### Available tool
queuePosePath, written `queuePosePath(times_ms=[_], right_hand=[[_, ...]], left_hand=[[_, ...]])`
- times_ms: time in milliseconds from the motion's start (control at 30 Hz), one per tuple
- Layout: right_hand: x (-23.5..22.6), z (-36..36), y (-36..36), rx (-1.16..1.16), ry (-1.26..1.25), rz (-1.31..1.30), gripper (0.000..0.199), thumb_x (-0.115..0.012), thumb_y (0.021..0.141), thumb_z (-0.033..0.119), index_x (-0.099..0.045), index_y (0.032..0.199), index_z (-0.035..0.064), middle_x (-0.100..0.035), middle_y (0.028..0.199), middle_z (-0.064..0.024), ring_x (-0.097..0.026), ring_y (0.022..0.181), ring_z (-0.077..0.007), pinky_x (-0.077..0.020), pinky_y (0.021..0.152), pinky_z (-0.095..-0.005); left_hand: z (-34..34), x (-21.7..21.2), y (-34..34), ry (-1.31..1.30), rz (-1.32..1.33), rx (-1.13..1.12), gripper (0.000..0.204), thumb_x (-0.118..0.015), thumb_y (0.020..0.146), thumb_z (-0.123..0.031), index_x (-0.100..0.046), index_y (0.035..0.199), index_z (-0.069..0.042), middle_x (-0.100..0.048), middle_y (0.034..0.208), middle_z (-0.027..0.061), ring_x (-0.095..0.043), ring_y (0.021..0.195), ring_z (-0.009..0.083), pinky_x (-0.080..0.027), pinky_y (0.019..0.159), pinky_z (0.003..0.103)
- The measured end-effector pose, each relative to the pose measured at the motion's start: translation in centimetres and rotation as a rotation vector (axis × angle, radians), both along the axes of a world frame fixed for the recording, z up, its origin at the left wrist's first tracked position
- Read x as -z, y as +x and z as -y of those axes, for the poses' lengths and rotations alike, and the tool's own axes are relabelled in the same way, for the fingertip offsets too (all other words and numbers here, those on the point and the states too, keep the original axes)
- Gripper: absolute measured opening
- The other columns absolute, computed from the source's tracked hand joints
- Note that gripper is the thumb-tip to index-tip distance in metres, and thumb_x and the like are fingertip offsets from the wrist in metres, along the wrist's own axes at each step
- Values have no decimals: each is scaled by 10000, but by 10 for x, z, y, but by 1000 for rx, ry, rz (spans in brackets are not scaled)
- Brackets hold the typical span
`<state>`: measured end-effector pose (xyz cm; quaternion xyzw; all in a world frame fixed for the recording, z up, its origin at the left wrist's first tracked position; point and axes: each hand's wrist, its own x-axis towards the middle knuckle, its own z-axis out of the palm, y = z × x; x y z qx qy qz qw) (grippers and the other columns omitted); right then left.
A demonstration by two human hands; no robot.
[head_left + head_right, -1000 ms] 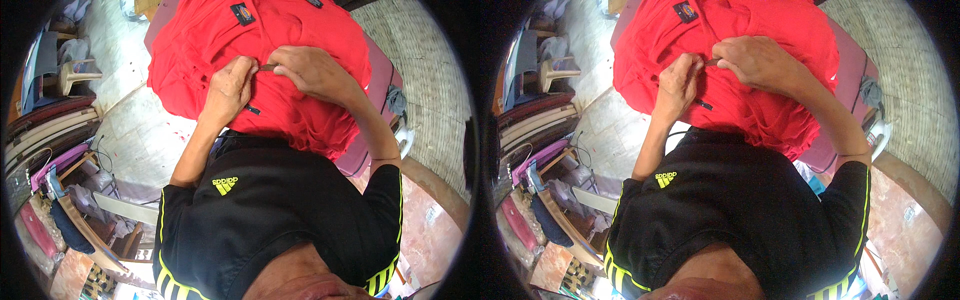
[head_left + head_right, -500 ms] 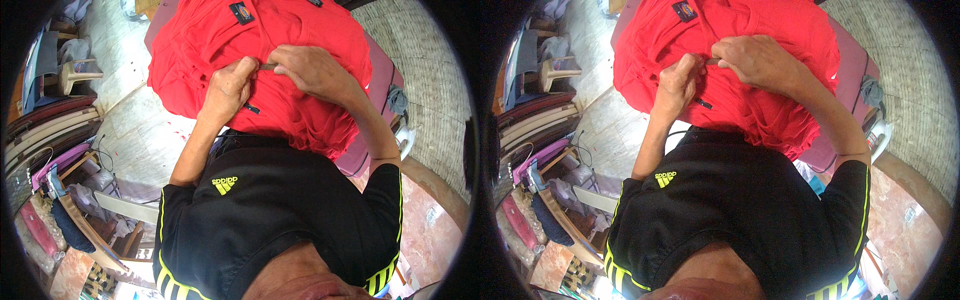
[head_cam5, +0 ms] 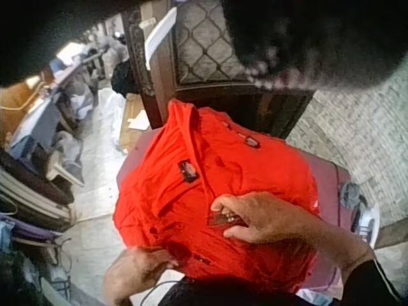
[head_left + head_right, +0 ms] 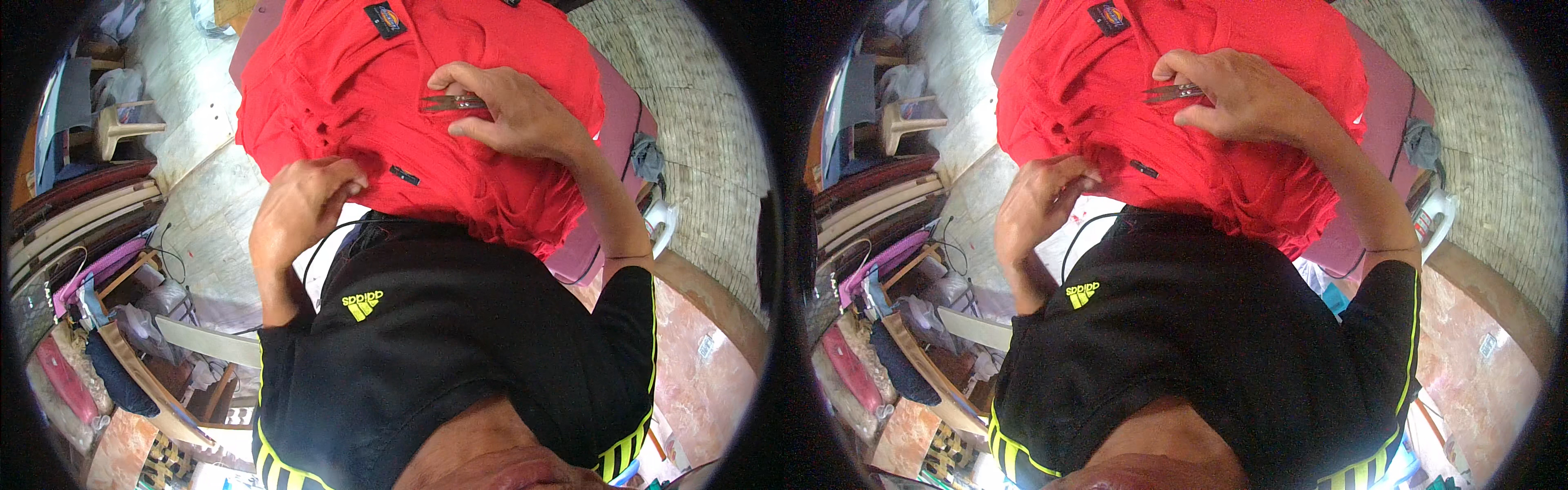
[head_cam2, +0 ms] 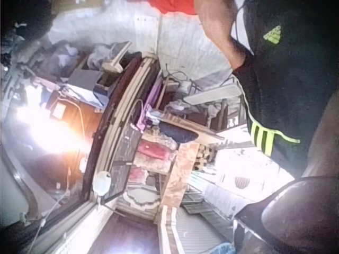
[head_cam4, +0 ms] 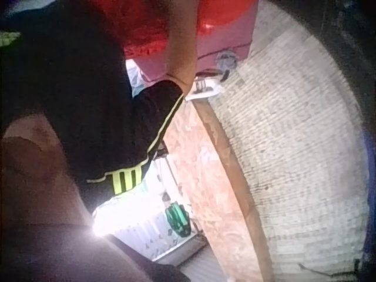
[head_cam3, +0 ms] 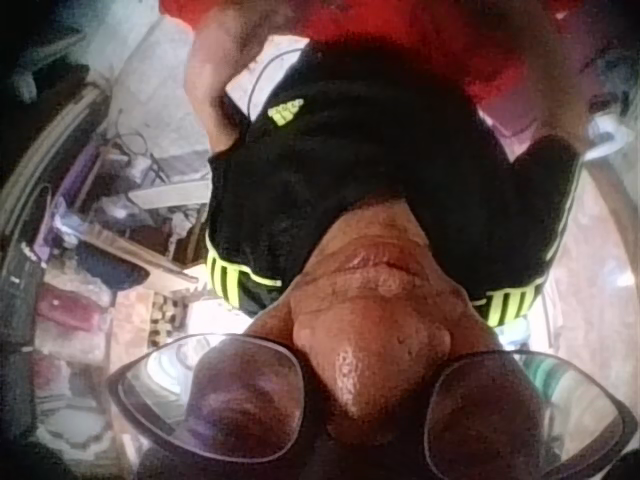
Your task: The person uses a small blade to cut and remove multiple plastic tags from a red garment. They repeatedly pick tags, slice the attachment points, and pull the tags off the fabric.
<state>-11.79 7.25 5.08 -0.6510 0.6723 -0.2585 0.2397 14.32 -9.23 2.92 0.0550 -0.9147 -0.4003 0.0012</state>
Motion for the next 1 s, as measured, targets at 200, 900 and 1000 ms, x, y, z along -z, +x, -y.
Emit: queuePosePath(times_ms=[200,900,1000], right_hand=[[5,6,0,34,-12,54,425,-707,818,49,-540,1209,43,-599,684,-107,-588,616,-238,-424,614,-362],[4,-36,29,14,-155,-458,215,-633,910,214,-544,1047,73,-595,918,-100,-651,855,-291,-500,716,-434],[9,-30,30,-4,-158,-467,188,-608,924,220,-549,1034,79,-591,916,-92,-648,844,-277,-498,708,-429]], left_hand=[[-54,36,-54,2,-687,-287,303,-837,727,-94,-640,946,-23,-646,968,128,-639,889,317,-518,783,407],[-58,66,-71,119,-683,-351,77,-644,826,64,-624,874,7,-644,817,161,-645,752,319,-511,700,377],[-58,61,-64,232,-625,-383,59,-636,845,61,-618,869,10,-639,813,148,-643,740,279,-503,688,350]])
